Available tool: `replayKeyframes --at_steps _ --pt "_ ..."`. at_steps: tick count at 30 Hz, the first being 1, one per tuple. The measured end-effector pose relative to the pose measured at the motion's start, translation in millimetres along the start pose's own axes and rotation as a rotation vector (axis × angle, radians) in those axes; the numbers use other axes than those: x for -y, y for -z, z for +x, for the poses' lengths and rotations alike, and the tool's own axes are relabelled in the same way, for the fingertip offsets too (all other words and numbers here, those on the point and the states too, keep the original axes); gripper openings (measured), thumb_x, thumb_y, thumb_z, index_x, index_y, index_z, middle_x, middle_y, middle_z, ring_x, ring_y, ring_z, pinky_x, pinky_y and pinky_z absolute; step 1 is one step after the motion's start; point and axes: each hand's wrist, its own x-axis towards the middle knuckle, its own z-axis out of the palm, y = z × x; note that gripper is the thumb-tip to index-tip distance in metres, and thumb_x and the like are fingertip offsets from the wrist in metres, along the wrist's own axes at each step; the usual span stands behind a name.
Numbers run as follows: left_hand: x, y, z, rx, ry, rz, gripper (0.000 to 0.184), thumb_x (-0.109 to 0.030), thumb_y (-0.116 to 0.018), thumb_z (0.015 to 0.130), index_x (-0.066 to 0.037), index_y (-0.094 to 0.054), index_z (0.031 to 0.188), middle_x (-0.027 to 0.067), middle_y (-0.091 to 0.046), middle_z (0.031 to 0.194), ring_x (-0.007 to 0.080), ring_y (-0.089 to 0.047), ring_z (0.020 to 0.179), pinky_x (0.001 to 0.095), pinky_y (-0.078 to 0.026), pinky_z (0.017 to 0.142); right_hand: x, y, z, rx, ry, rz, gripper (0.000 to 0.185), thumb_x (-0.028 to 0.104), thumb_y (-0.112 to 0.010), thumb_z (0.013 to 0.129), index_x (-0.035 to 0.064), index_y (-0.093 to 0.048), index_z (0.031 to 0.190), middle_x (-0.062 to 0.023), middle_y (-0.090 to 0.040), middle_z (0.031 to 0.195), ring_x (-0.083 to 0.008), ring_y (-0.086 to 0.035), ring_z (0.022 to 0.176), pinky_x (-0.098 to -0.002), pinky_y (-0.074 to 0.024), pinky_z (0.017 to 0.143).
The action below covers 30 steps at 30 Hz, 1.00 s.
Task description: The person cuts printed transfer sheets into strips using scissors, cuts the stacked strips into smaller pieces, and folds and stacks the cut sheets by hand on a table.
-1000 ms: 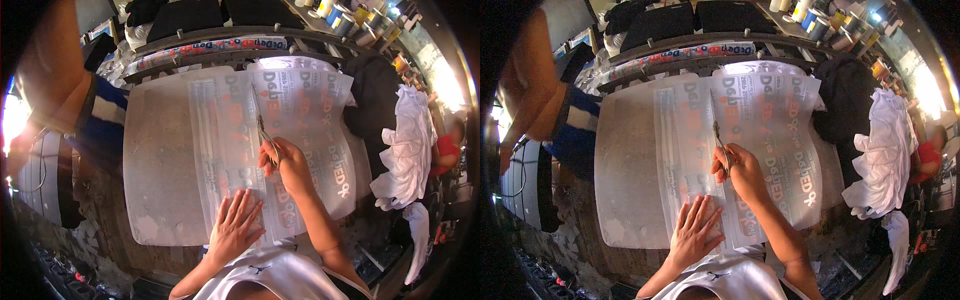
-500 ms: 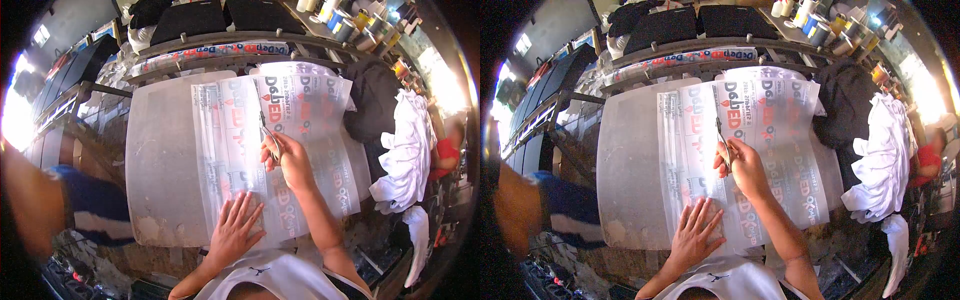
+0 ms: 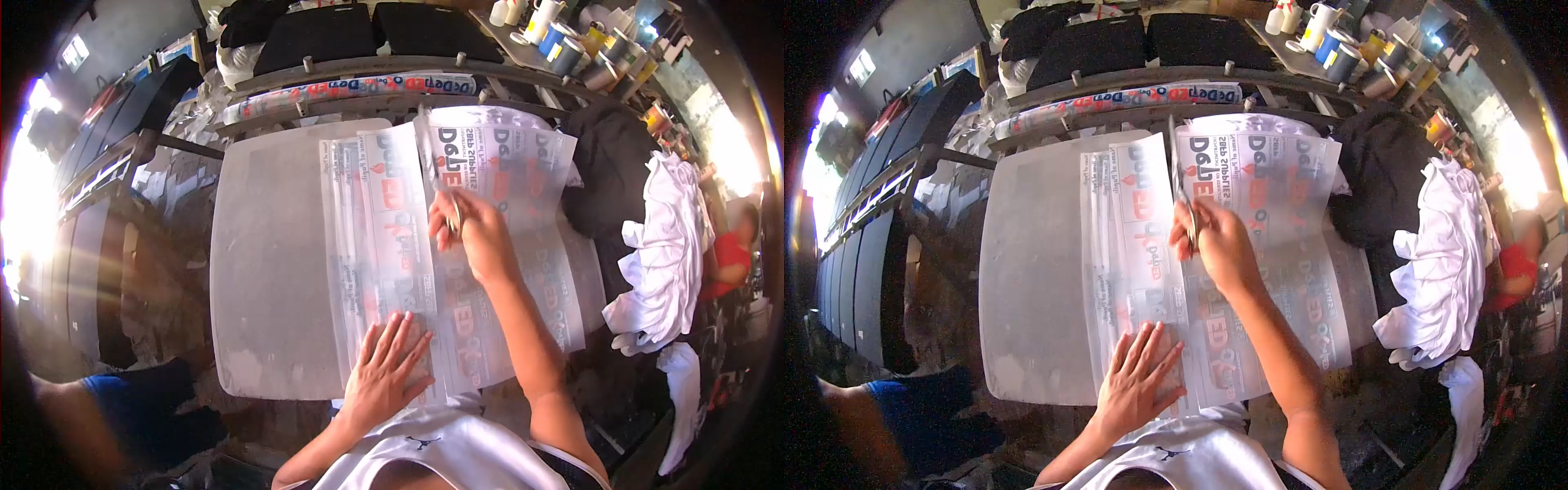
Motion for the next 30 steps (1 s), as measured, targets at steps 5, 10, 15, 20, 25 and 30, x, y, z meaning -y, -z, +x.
replayKeyframes --at_steps 5,10,15,20,25,30 --pt "-2.3 -2.2 -1.9 -0.040 -0.008 0.006 0.074 -0.055 -0.062 0.098 -0.020 -0.043 0.160 0.0190 -0.026 0.170 0.0352 -0.021 0.160 0.0553 -0.014 0.129 55.4 9.4 -8.5 -0.042 0.177 0.010 0.033 0.034 -0.065 0.105 0.0017 -0.069 0.096 -0.0043 -0.066 0.079 -0.0089 -0.060 0.064 -0.0244 -0.0484 0.058" --pt "-2.9 -2.1 -7.9 -0.090 -0.017 0.003 0.074 -0.052 -0.066 0.096 -0.019 -0.045 0.159 0.0167 -0.027 0.171 0.0350 -0.020 0.160 0.0573 -0.010 0.129 56.4 25.0 -73.6 -0.011 0.216 -0.003 0.034 0.033 -0.065 0.106 0.0004 -0.068 0.098 -0.0059 -0.065 0.078 -0.0096 -0.059 0.063 -0.0245 -0.0450 0.055" --pt "13.0 -1.1 -13.4 -0.169 0.032 0.118 0.073 -0.053 -0.069 0.094 -0.021 -0.048 0.157 0.0153 -0.029 0.170 0.0347 -0.016 0.161 0.0602 -0.005 0.129 20.0 39.7 -148.7 0.087 0.059 -0.014 0.033 0.031 -0.063 0.107 -0.0003 -0.065 0.097 -0.0067 -0.066 0.077 -0.0101 -0.060 0.062 -0.0243 -0.0471 0.056" --pt "11.4 3.2 -12.2 -0.213 0.032 0.125 0.065 -0.050 -0.070 0.096 -0.017 -0.056 0.150 0.0155 -0.036 0.167 0.0341 -0.020 0.160 0.0606 -0.008 0.129 -20.1 61.2 -208.1 0.163 -0.007 -0.024 0.025 0.022 -0.060 0.108 0.0001 -0.063 0.096 -0.0074 -0.065 0.078 -0.0097 -0.060 0.061 -0.0243 -0.0492 0.057" --pt "8.4 10.0 34.0 -0.470 -0.003 -0.035 0.034 -0.028 -0.074 0.094 -0.005 -0.072 0.119 0.0187 -0.064 0.131 0.0371 -0.055 0.129 0.0498 -0.041 0.111 -33.1 75.8 -252.4 0.098 -0.039 0.019 0.023 0.018 -0.059 0.108 -0.0002 -0.061 0.094 -0.0070 -0.065 0.078 -0.0104 -0.061 0.062 -0.0238 -0.0497 0.057" --pt "23.0 -3.2 137.5 -0.590 0.263 -0.185 0.038 -0.037 -0.071 0.095 -0.003 -0.070 0.112 0.0181 -0.063 0.111 0.0376 -0.062 0.103 0.0456 -0.053 0.091 -48.5 79.7 -285.8 0.036 -0.043 -0.003 0.029 0.028 -0.064 0.107 0.0004 -0.066 0.097 -0.0050 -0.067 0.076 -0.0076 -0.059 0.060 -0.0230 -0.0479 0.056"
